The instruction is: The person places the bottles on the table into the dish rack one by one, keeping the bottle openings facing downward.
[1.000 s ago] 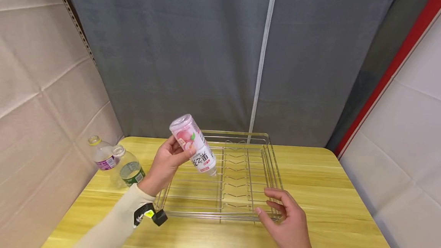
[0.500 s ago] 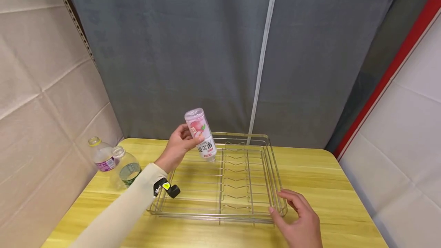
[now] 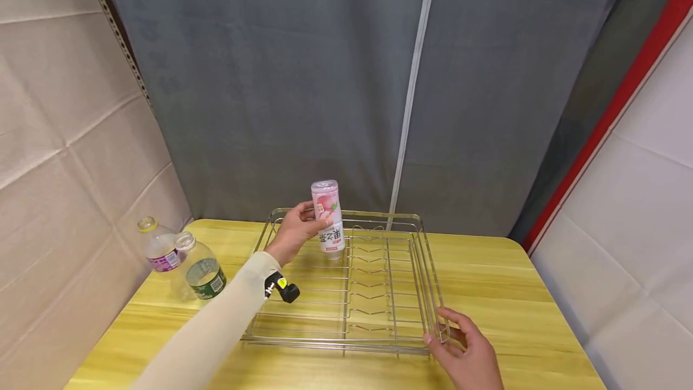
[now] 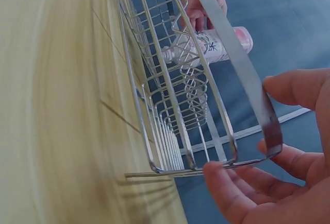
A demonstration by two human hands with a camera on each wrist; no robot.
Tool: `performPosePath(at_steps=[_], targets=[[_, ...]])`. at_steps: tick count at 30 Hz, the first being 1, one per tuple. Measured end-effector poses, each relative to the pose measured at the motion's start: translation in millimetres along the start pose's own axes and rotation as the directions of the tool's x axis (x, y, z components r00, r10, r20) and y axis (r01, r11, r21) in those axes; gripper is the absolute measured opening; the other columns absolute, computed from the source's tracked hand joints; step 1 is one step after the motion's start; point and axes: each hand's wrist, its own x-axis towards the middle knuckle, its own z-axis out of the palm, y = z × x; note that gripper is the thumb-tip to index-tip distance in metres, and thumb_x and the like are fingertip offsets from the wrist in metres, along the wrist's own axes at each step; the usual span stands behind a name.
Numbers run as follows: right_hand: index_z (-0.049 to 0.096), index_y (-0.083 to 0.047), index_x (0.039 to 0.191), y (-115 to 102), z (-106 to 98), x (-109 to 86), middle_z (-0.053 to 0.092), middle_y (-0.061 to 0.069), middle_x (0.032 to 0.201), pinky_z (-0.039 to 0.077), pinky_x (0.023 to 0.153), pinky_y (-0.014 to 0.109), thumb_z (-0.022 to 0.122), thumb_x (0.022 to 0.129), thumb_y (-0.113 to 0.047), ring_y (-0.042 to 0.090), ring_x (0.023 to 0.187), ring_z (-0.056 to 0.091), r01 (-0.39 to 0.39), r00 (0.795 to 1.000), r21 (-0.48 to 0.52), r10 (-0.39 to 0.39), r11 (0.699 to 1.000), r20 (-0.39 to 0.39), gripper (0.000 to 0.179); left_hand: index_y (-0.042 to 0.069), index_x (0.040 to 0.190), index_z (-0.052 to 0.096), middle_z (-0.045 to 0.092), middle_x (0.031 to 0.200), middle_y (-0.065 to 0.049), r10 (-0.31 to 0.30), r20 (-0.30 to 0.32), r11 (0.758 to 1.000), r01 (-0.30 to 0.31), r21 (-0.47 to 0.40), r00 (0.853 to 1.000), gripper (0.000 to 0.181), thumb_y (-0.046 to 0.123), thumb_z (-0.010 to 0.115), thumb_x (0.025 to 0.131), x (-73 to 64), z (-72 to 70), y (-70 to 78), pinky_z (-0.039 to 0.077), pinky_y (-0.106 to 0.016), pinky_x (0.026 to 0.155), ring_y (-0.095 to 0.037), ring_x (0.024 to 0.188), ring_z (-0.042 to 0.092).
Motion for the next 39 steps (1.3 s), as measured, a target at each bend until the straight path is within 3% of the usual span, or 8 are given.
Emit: performPosePath(at_steps=[5, 9, 17, 27, 39], targets=[[0.037, -0.017, 0.162, 7.3, 1.7, -0.1, 0.045, 0.019, 0.162, 0.065, 0.087, 0.032, 0.080, 0.095, -0.038, 0.005, 0.112, 0.070, 0.015, 1.000, 0.112, -0.016, 0.994, 0.006, 0.082, 0.007, 0.147, 0.052, 0.066, 0.141, -0.018, -0.023, -0.006, 1.000, 0.023, -0.009, 1.000, 0.069, 0.018, 0.086, 0.089, 8.7, 13.2, -9.1, 0.054, -0.049, 0.112, -0.033, 0.129, 0.065], [0.032, -0.017, 0.164, 10.2, 2.8, -1.3, 0.047, 0.018, 0.161, 0.065, 0.085, 0.029, 0.081, 0.095, -0.031, -0.007, 0.102, 0.068, 0.033, 0.999, 0.166, -0.032, 0.986, -0.006, 0.085, 0.008, 0.144, 0.054, 0.068, 0.138, -0.017, -0.042, -0.007, 0.999, 0.043, 0.014, 0.999, 0.065, 0.020, 0.086, 0.090, 13.2, 23.8, -13.1, 0.054, -0.050, 0.110, -0.033, 0.126, 0.066], [0.035, -0.018, 0.164, 10.8, 0.3, -0.2, 0.046, 0.019, 0.162, 0.064, 0.089, 0.028, 0.080, 0.095, -0.041, -0.009, 0.101, 0.064, 0.024, 1.000, 0.112, -0.023, 0.993, -0.006, 0.085, 0.009, 0.147, 0.055, 0.066, 0.141, -0.018, -0.061, -0.033, 0.997, 0.063, 0.034, 0.998, 0.067, 0.025, 0.085, 0.091, 16.9, 30.5, -16.5, 0.054, -0.052, 0.111, -0.035, 0.127, 0.066], [0.040, -0.020, 0.161, 9.3, 5.6, -1.4, 0.051, 0.015, 0.158, 0.064, 0.088, 0.028, 0.082, 0.093, -0.038, -0.004, 0.104, 0.067, 0.037, 0.999, 0.143, -0.033, 0.989, -0.024, 0.081, 0.010, 0.151, 0.055, 0.066, 0.139, -0.013, -0.065, -0.033, 0.995, 0.067, 0.076, 0.997, 0.065, 0.033, 0.080, 0.095, 21.6, 24.4, -26.1, 0.054, -0.047, 0.111, -0.031, 0.126, 0.065], [0.042, -0.021, 0.160, 9.6, 7.1, -0.5, 0.053, 0.015, 0.156, 0.063, 0.086, 0.025, 0.082, 0.095, -0.034, -0.003, 0.104, 0.068, 0.044, 0.998, 0.161, -0.039, 0.986, -0.039, 0.078, 0.013, 0.155, 0.052, 0.064, 0.144, -0.014, -0.080, -0.002, 0.992, 0.080, 0.099, 0.997, 0.068, 0.036, 0.078, 0.097, 25.9, 25.7, -24.8, 0.052, -0.050, 0.114, -0.033, 0.130, 0.063]])
